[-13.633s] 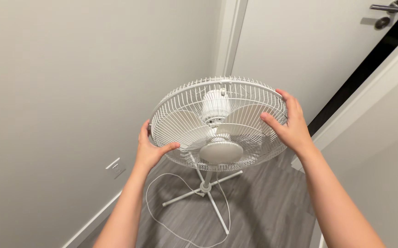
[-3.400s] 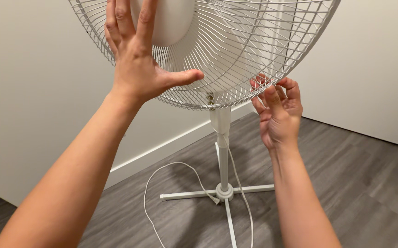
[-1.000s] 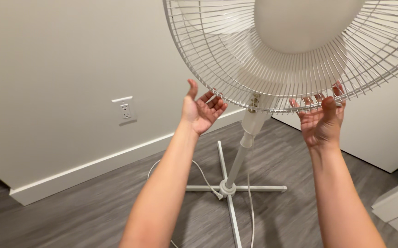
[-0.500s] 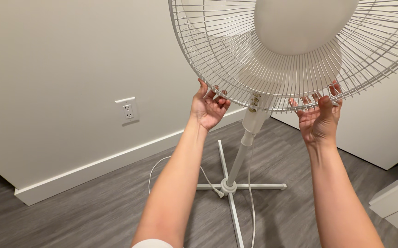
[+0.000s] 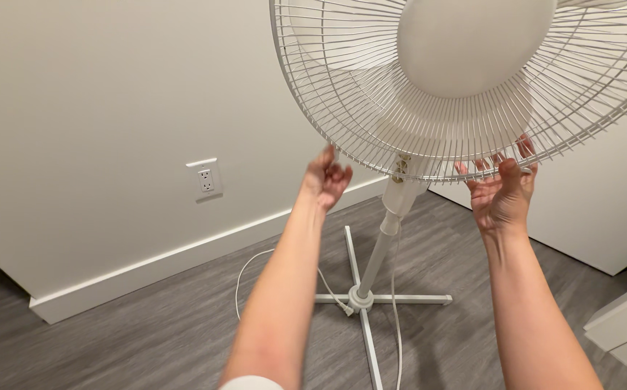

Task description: The person unplugs a standing fan and removes its front grille, then unscrews the central hub nut to detach the fan blades. They place the removed components on the floor and proceed to remove the rear grille by unscrewing its central nut.

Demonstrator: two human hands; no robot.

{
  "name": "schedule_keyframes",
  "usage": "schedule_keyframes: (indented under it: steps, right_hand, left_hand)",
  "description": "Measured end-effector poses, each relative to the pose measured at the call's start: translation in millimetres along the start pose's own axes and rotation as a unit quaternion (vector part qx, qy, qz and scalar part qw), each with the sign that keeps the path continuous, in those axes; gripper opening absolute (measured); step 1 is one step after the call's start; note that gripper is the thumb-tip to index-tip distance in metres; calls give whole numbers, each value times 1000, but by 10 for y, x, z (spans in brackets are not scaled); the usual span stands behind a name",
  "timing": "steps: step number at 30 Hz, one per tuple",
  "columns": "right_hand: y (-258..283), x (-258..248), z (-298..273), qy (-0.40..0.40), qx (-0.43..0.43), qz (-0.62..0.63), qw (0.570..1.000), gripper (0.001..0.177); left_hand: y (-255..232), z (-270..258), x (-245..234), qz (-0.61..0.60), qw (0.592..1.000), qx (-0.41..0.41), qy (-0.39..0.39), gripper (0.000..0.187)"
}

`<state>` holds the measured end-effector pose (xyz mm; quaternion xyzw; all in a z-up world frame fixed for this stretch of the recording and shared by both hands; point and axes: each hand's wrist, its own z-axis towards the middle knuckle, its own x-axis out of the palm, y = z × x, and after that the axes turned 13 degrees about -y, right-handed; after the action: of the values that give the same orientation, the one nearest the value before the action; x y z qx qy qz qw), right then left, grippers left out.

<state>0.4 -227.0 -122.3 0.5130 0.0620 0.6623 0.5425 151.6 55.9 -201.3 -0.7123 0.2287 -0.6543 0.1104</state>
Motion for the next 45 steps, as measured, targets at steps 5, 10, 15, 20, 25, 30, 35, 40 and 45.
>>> schedule_keyframes:
  steps: [5, 10, 15, 20, 25, 30, 35, 40, 45]
  right_hand:
    - [52, 35, 35, 26, 1, 7, 1000, 106]
    - [-38, -38, 38, -5, -3, -9, 1000, 107]
    - [-77, -81, 82, -16, -1, -8, 1000, 107]
    - [-69, -54, 68, -19, -2, -1, 1000, 105]
    - [-38, -21, 54, -17, -2, -13, 1000, 105]
    - [-21, -1, 6, -12, -5, -20, 1000, 105]
    - [-52, -55, 28, -30, -5, -42, 999, 105]
    - [13, -3, 25, -45, 2, -51, 998, 100]
    - [21, 30, -1, -10, 11, -1, 1000, 100]
  left_hand:
    - [42, -431, -93, 67, 998, -22, 5, 44]
    - [-317, -800, 248, 40, 996, -65, 54, 74]
    - [-488, -786, 346, 77, 995, -43, 35, 76]
    - [-535, -760, 309, 101, 993, -40, 45, 78]
    - [-538, -708, 260, 130, 991, -38, 6, 75]
    - [-482, -620, 248, 95, 994, -58, -13, 75]
    - [-468, -660, 250, 125, 992, -30, 18, 78]
    - [-667, -944, 353, 284, 949, 131, -44, 85]
    - [-580, -1215, 568, 275, 835, 476, -30, 97]
